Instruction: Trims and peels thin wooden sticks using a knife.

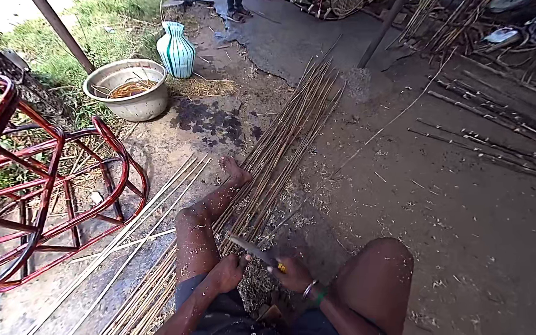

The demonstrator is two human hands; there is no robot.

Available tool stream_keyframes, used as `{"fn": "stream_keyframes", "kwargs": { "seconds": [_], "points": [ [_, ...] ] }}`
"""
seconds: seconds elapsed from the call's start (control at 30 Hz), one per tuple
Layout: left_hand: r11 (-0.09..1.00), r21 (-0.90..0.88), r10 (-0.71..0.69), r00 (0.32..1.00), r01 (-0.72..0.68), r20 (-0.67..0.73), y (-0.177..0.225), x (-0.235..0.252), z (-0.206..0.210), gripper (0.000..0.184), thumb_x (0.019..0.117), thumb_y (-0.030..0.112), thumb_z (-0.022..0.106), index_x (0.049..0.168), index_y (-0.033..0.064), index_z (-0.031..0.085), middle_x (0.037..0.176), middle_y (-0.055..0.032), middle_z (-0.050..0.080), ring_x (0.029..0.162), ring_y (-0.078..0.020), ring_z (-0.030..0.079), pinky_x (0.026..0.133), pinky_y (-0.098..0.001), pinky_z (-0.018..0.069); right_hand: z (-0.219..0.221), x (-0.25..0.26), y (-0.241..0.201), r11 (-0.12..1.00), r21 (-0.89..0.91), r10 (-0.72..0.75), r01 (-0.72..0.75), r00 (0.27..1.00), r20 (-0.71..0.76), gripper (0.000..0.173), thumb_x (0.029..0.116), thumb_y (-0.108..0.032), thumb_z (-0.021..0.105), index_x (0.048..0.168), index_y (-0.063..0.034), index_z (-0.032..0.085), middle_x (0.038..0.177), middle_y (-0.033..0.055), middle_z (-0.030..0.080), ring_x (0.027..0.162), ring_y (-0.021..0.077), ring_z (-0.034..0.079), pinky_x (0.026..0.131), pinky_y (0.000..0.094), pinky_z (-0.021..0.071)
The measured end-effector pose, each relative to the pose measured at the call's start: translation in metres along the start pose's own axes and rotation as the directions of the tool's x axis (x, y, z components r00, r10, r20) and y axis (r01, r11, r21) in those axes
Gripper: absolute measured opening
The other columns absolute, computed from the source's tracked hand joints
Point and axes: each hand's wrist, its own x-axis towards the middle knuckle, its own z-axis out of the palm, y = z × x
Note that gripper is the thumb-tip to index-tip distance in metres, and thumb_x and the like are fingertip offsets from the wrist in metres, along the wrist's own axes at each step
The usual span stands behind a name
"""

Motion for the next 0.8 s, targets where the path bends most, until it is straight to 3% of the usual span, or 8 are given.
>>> {"fn": "stream_keyframes", "kwargs": {
  "seconds": [0.1,0.23,0.33,0.43,0.53,0.63,0.73,0.8],
  "points": [
    [0.999,-0.035,0.029,1.0,-0.028,0.008,-0.001,0.004,0.0,0.069,0.11,0.055,0.026,0.096,-0.0025,0.062,0.086,-0.019,0.059,0.083,-0.0336,0.061,0.08,-0.0561,0.0496,-0.002,0.011,0.019,0.976,0.207,0.116,-0.071,0.97,-0.216,0.048,0.1044,-0.041,0.055,0.117,0.0033,0.066,0.09,0.0186,0.065,0.08,0.0306,0.065,0.078,0.0512,0.0535],
    [0.994,-0.087,0.076,0.995,-0.071,0.059,-0.009,0.001,-0.004,0.064,0.1103,0.053,0.028,0.09,0.0004,0.059,0.079,-0.0121,0.053,0.074,-0.0265,0.055,0.074,-0.0494,0.0475,-0.006,0.002,0.01,0.992,0.119,0.041,-0.031,0.995,-0.087,0.05,0.1046,-0.042,0.054,0.12,0.0038,0.064,0.098,0.0218,0.067,0.09,0.0346,0.066,0.086,0.0543,0.0528],
    [0.996,-0.073,0.062,0.997,-0.058,0.055,-0.005,0.001,-0.003,0.064,0.1104,0.053,0.028,0.09,0.0007,0.059,0.079,-0.0119,0.052,0.073,-0.0262,0.054,0.073,-0.0487,0.0468,-0.007,0.012,0.02,0.974,0.221,0.094,-0.052,0.979,-0.183,0.048,0.1064,-0.04,0.053,0.123,0.0031,0.063,0.09,0.017,0.064,0.076,0.0276,0.064,0.074,0.0471,0.0554],
    [0.994,-0.086,0.067,0.995,-0.061,0.074,-0.004,0.002,-0.005,0.064,0.1111,0.051,0.029,0.093,-0.0009,0.061,0.082,-0.0133,0.054,0.075,-0.0269,0.055,0.076,-0.0494,0.0476,0.0,-0.004,-0.004,1.0,0.013,-0.015,0.014,1.0,0.024,0.048,0.1047,-0.043,0.053,0.122,0.001,0.064,0.102,0.0222,0.069,0.096,0.0373,0.068,0.088,0.0594,0.0519],
    [0.964,-0.259,0.088,0.99,-0.057,0.109,-0.01,0.008,0.0,0.052,0.1106,0.05,0.032,0.083,0.0105,0.053,0.066,0.0017,0.041,0.054,-0.0119,0.04,0.054,-0.0318,0.0389,0.003,0.01,0.015,0.971,0.225,0.132,-0.087,0.971,-0.198,0.048,0.1044,-0.042,0.056,0.121,0.0024,0.066,0.098,0.0211,0.066,0.085,0.0325,0.065,0.082,0.0525,0.0535],
    [0.949,-0.315,0.075,0.986,-0.024,0.151,-0.015,0.008,-0.005,0.049,0.1102,0.049,0.035,0.083,0.0118,0.053,0.064,0.0044,0.039,0.051,-0.0093,0.038,0.051,-0.0284,0.0367,0.003,-0.004,-0.004,1.0,0.028,0.008,-0.008,1.0,-0.009,0.049,0.105,-0.043,0.052,0.126,-0.0005,0.064,0.104,0.0204,0.069,0.096,0.0349,0.068,0.09,0.0569,0.0526],
    [0.943,-0.333,0.079,0.984,-0.022,0.161,-0.01,0.01,-0.005,0.049,0.1104,0.048,0.036,0.082,0.0124,0.052,0.062,0.0045,0.039,0.049,-0.009,0.037,0.049,-0.0278,0.0357,-0.002,0.007,0.015,0.988,0.146,0.074,-0.045,0.977,-0.198,0.048,0.1035,-0.045,0.055,0.118,0.0003,0.067,0.091,0.018,0.067,0.081,0.0318,0.066,0.079,0.0531,0.0538],
    [0.913,-0.408,0.07,0.981,0.01,0.182,-0.012,0.014,-0.008,0.045,0.1106,0.047,0.037,0.083,0.0139,0.05,0.06,0.0057,0.038,0.046,-0.007,0.035,0.045,-0.0244,0.0333,-0.001,0.006,0.003,0.996,0.091,0.007,0.0,0.997,-0.082,0.048,0.1042,-0.043,0.054,0.117,0.0018,0.065,0.093,0.0197,0.066,0.084,0.0331,0.066,0.081,0.0535,0.0535]
  ]
}}
